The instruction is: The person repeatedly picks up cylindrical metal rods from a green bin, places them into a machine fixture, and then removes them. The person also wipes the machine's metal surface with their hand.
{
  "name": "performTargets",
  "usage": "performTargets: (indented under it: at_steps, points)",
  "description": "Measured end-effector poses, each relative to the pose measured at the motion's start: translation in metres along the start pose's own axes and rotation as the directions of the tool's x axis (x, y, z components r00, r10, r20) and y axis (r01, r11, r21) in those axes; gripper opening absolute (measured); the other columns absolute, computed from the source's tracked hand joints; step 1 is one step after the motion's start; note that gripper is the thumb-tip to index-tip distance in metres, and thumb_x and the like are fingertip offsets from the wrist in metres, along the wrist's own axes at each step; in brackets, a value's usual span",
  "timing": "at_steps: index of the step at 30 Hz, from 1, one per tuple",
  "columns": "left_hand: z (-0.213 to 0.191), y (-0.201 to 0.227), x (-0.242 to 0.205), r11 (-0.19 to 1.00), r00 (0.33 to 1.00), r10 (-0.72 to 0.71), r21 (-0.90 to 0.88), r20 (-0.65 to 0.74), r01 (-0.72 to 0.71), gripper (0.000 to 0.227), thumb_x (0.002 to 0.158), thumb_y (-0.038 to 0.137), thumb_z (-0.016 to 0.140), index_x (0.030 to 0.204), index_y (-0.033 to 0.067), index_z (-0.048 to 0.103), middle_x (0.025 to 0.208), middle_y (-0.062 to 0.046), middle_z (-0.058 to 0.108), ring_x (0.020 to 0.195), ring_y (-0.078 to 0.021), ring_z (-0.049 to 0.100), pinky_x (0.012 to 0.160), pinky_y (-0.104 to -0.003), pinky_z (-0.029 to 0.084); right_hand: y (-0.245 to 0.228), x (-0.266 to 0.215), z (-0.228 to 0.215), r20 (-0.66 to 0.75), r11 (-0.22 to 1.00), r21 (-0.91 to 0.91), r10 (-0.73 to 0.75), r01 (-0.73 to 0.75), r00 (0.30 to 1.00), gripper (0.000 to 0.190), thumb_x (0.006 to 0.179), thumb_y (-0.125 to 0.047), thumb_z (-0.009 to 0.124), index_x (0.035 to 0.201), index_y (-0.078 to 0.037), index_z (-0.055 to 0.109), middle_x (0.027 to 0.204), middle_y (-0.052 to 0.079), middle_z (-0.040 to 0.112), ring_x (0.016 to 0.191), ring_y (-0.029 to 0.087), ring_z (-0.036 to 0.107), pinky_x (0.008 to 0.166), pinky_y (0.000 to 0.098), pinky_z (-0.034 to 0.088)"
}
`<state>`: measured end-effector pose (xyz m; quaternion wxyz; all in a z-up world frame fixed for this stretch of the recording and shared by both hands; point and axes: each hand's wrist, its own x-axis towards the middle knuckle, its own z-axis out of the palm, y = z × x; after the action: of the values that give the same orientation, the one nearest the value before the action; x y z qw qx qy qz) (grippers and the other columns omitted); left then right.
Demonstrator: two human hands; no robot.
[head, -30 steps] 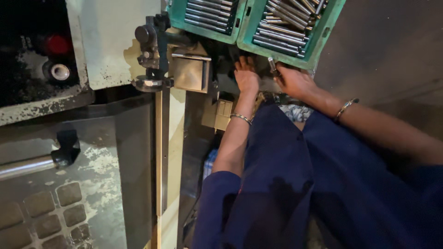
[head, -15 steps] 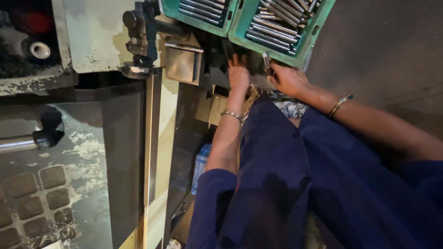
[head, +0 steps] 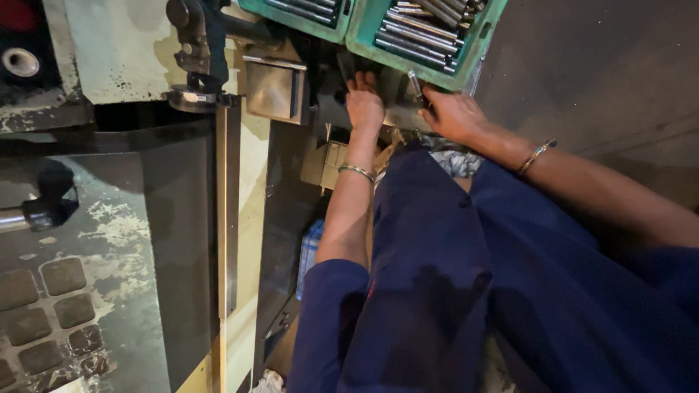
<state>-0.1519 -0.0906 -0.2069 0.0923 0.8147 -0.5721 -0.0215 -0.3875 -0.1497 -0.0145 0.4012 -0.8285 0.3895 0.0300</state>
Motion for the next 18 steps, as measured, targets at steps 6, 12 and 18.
performTargets:
  at_steps: [6, 12, 18]
  points:
    - [0.000, -0.007, 0.009, 0.999, 0.999, -0.014, -0.044, -0.034, 0.012, 0.046, 0.082, 0.006, 0.062, 0.128, 0.0005, 0.062, 0.128, -0.027, 0.062, 0.112, -0.0464, 0.060, 0.082, -0.050, 0.055, 0.011, -0.006, 0.007, -0.109, 0.991, -0.047, -0.128, 0.123, 0.986, 0.040, 0.099, -0.028, 0.066, 0.129, -0.002, 0.057, 0.097, 0.030, 0.069, 0.090, 0.049, 0.066, 0.079, 0.0572, 0.053]
    - [-0.029, -0.019, 0.006, 0.908, 0.963, -0.176, -0.345, 0.203, 0.239, 0.018, 0.077, 0.009, 0.079, 0.091, 0.0004, 0.074, 0.091, -0.019, 0.073, 0.089, -0.0378, 0.069, 0.075, -0.047, 0.056, 0.011, -0.009, 0.006, -0.086, 0.994, 0.031, -0.106, 0.109, 0.991, 0.038, 0.102, -0.027, 0.066, 0.129, -0.002, 0.057, 0.098, 0.027, 0.070, 0.091, 0.046, 0.068, 0.079, 0.0540, 0.054]
    - [-0.093, -0.014, -0.045, 0.082, 0.951, -0.151, -0.955, 0.271, 0.285, 0.026, 0.092, 0.024, 0.083, 0.112, 0.0083, 0.078, 0.101, 0.001, 0.073, 0.094, -0.0116, 0.064, 0.085, -0.031, 0.053, 0.001, -0.019, 0.000, -0.113, 0.963, 0.184, -0.178, 0.196, 0.978, 0.040, 0.101, -0.022, 0.066, 0.135, -0.002, 0.059, 0.104, 0.024, 0.069, 0.087, 0.037, 0.069, 0.074, 0.0471, 0.054]
